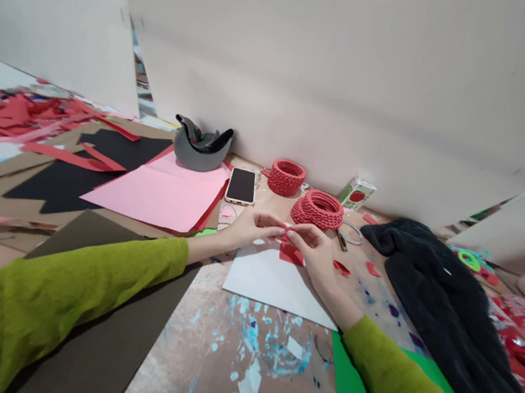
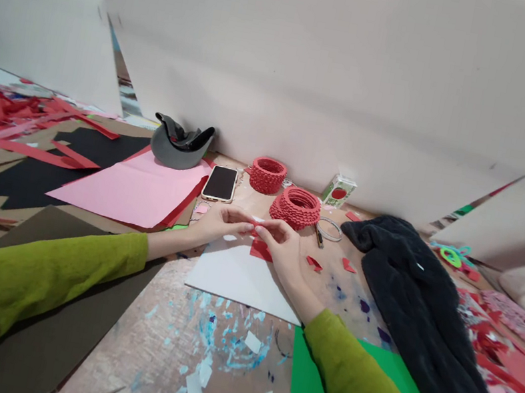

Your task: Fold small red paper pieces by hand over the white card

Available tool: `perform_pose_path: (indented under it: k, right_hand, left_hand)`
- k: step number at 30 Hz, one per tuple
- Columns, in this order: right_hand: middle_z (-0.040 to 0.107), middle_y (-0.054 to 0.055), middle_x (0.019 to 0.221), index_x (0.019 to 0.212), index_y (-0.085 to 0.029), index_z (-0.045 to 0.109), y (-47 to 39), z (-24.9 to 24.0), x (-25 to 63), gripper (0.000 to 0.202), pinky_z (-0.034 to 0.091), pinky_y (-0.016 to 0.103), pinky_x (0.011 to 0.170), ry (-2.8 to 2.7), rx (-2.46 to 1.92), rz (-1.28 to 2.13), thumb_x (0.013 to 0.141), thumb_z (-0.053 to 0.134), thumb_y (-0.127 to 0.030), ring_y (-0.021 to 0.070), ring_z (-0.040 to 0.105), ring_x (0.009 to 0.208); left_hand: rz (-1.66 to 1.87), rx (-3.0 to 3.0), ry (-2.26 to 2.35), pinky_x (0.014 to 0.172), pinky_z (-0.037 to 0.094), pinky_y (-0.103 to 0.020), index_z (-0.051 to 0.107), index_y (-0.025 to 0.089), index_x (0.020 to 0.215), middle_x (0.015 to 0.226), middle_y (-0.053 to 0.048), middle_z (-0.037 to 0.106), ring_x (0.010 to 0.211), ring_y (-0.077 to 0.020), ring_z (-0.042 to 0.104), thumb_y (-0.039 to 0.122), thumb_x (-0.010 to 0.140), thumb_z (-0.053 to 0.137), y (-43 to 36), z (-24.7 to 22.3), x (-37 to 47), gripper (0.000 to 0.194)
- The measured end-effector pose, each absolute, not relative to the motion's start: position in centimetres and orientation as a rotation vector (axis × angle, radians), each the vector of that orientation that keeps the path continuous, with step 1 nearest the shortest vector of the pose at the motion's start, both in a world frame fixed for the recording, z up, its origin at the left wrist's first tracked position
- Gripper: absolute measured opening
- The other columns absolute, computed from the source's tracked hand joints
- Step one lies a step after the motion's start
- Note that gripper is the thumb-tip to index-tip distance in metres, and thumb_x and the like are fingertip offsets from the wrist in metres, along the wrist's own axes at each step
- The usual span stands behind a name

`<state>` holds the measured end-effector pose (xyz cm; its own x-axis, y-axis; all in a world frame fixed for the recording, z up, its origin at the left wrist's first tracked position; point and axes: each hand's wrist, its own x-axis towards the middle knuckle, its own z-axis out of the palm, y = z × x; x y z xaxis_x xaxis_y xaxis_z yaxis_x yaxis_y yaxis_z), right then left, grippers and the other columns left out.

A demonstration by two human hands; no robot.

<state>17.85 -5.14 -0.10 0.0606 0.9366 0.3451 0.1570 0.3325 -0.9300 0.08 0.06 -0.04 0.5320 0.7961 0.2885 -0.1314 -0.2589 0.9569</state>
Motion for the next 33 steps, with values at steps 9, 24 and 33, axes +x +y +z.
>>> perform_pose_path:
  k: [9,24,33]
  right_hand:
    - [0.07,0.006,0.085,0.085,-0.017,0.07,-4.9,-0.4,18.1,0.031,0.056,0.036,0.076,-1.376,-1.114,0.877,0.071,0.073,-0.045,0.0193,0.066,0.077]
    - [0.067,0.003,0.07,0.073,-0.017,0.064,-5.0,-0.4,18.3,0.026,0.05,0.029,0.062,-1.506,-1.147,0.728,0.077,0.067,-0.043,0.0168,0.061,0.065]
    - [0.069,0.006,0.089,0.088,-0.019,0.065,-5.7,0.1,17.6,0.018,0.051,0.033,0.077,-1.503,-1.111,0.522,0.08,0.064,-0.035,0.0196,0.063,0.083]
  left_hand:
    - [0.993,1.612,0.595,0.075,0.053,-0.029,0.073,0.01,0.098,0.097,-0.014,0.073,0.084,-0.0197,0.068,0.032,0.074,0.072,0.1,-0.1,0.0,0.032]
    - [0.916,1.583,0.546,0.071,0.053,-0.025,0.073,0.011,0.092,0.086,-0.01,0.074,0.075,-0.0151,0.067,0.036,0.073,0.072,-0.1,0.0,0.0,0.032]
    - [0.927,1.547,0.536,0.075,0.054,-0.029,0.071,0.01,0.095,0.087,-0.01,0.073,0.078,-0.0173,0.068,0.038,0.071,0.074,-0.2,0.1,0.2,0.037]
